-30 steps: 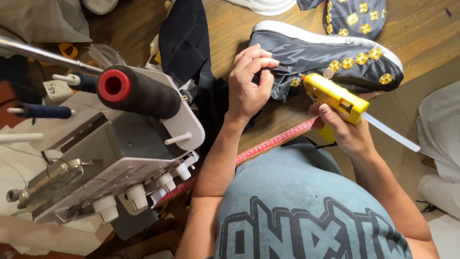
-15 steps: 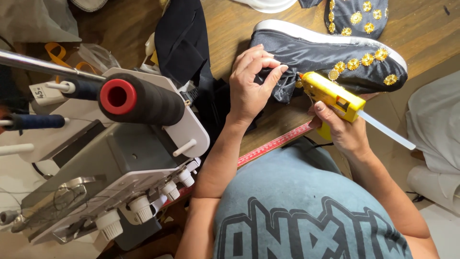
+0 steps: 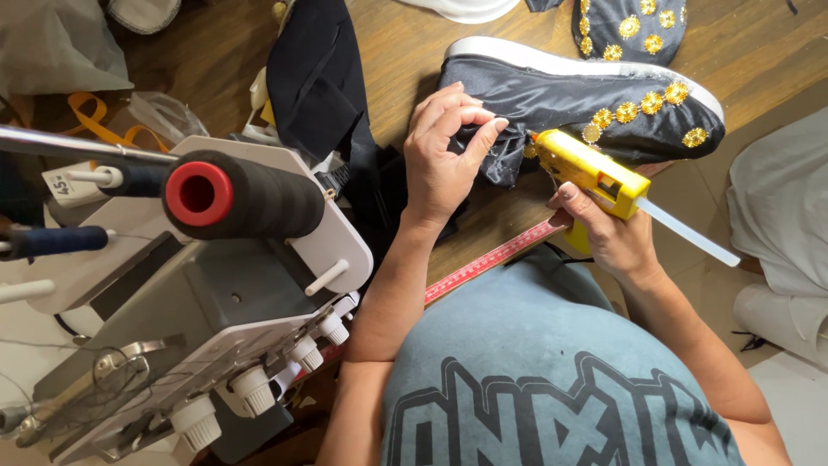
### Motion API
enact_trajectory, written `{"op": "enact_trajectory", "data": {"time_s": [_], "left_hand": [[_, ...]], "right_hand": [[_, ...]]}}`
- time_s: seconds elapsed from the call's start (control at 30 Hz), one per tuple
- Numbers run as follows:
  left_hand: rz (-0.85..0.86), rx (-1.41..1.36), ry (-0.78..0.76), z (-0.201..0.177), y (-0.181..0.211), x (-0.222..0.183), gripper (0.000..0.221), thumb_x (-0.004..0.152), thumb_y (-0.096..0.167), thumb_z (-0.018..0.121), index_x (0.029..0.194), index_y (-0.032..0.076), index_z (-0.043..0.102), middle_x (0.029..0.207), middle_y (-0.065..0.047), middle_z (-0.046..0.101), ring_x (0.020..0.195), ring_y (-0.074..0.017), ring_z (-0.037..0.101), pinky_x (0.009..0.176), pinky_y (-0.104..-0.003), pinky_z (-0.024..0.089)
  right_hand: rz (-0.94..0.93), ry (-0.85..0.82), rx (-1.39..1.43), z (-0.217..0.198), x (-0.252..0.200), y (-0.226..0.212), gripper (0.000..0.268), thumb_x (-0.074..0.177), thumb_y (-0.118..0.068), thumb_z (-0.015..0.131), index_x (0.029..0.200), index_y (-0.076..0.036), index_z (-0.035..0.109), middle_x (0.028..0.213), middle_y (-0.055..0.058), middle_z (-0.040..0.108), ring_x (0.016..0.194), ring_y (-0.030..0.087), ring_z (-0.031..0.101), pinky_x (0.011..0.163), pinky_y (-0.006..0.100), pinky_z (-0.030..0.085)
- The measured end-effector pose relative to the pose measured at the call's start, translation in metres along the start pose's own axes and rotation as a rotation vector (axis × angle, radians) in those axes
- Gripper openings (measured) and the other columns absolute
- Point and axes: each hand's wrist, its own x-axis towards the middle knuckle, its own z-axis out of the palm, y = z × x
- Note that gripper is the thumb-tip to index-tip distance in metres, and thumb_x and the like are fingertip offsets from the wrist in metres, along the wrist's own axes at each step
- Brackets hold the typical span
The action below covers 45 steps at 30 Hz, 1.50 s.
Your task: Decorating a black fabric garment with gold floral trim using a hot glue gun and scissors
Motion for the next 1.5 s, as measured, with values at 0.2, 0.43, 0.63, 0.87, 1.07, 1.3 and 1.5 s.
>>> {"op": "enact_trajectory", "data": {"time_s": [0.2,0.43,0.63,0.87,1.07,1.3,1.5], "left_hand": [[-0.002,-0.008,-0.004,0.000,-0.001,0.000,0.014,0.089,0.011,0.081,0.088,0.010,0.067,0.092,-0.005,0.067,0.105,-0.0295,0.067,0.107,-0.041,0.052],[-0.037,0.021,-0.008,0.001,-0.001,-0.002,0.013,0.089,0.011,0.081,0.086,0.011,0.068,0.091,-0.003,0.068,0.110,-0.0309,0.067,0.104,-0.039,0.052],[-0.044,0.015,-0.006,0.002,-0.002,-0.002,0.013,0.088,0.011,0.082,0.086,0.011,0.069,0.091,-0.003,0.068,0.110,-0.0308,0.067,0.105,-0.039,0.052],[-0.043,-0.010,0.000,0.002,-0.002,-0.002,0.013,0.087,0.010,0.082,0.086,0.010,0.069,0.090,-0.004,0.068,0.106,-0.0297,0.068,0.107,-0.041,0.053],[-0.057,-0.040,0.095,0.012,-0.020,-0.011,0.015,0.082,0.020,0.090,0.086,0.014,0.077,0.093,-0.003,0.071,0.110,-0.0278,0.069,0.102,-0.042,0.054],[-0.055,-0.035,0.103,0.013,-0.022,-0.012,0.016,0.081,0.021,0.090,0.086,0.014,0.077,0.093,-0.003,0.071,0.110,-0.0278,0.069,0.103,-0.043,0.053],[-0.062,-0.035,0.101,0.014,-0.024,-0.013,0.016,0.081,0.021,0.090,0.086,0.015,0.077,0.094,-0.002,0.071,0.111,-0.0276,0.069,0.105,-0.044,0.052]], "right_hand": [[-0.045,0.012,0.006,-0.003,-0.001,0.000,0.028,0.105,-0.023,0.064,0.088,-0.001,0.065,0.080,0.007,0.065,0.066,0.017,0.065,0.067,0.026,0.055],[-0.017,0.078,-0.011,-0.006,-0.005,0.001,0.027,0.105,-0.025,0.064,0.089,-0.003,0.062,0.074,0.009,0.064,0.065,0.017,0.064,0.066,0.027,0.055],[0.017,0.143,-0.012,-0.012,-0.007,0.011,0.026,0.105,-0.026,0.065,0.094,-0.003,0.062,0.078,0.009,0.064,0.065,0.018,0.065,0.066,0.027,0.055],[0.096,0.299,-0.133,-0.008,-0.013,0.005,0.029,0.104,-0.032,0.068,0.099,-0.003,0.071,0.080,0.009,0.071,0.067,0.016,0.071,0.069,0.024,0.058],[-0.063,0.326,-0.116,0.007,-0.020,0.009,0.040,0.112,-0.028,0.067,0.080,-0.005,0.074,0.071,0.010,0.069,0.065,0.015,0.068,0.066,0.029,0.058],[-0.123,0.339,-0.093,0.014,-0.025,0.008,0.042,0.113,-0.032,0.064,0.081,-0.006,0.073,0.069,0.009,0.067,0.062,0.014,0.065,0.066,0.027,0.057],[-0.098,0.363,-0.066,0.011,-0.026,0.012,0.041,0.112,-0.029,0.066,0.081,-0.004,0.073,0.074,0.012,0.070,0.072,0.020,0.073,0.069,0.031,0.060]]}}
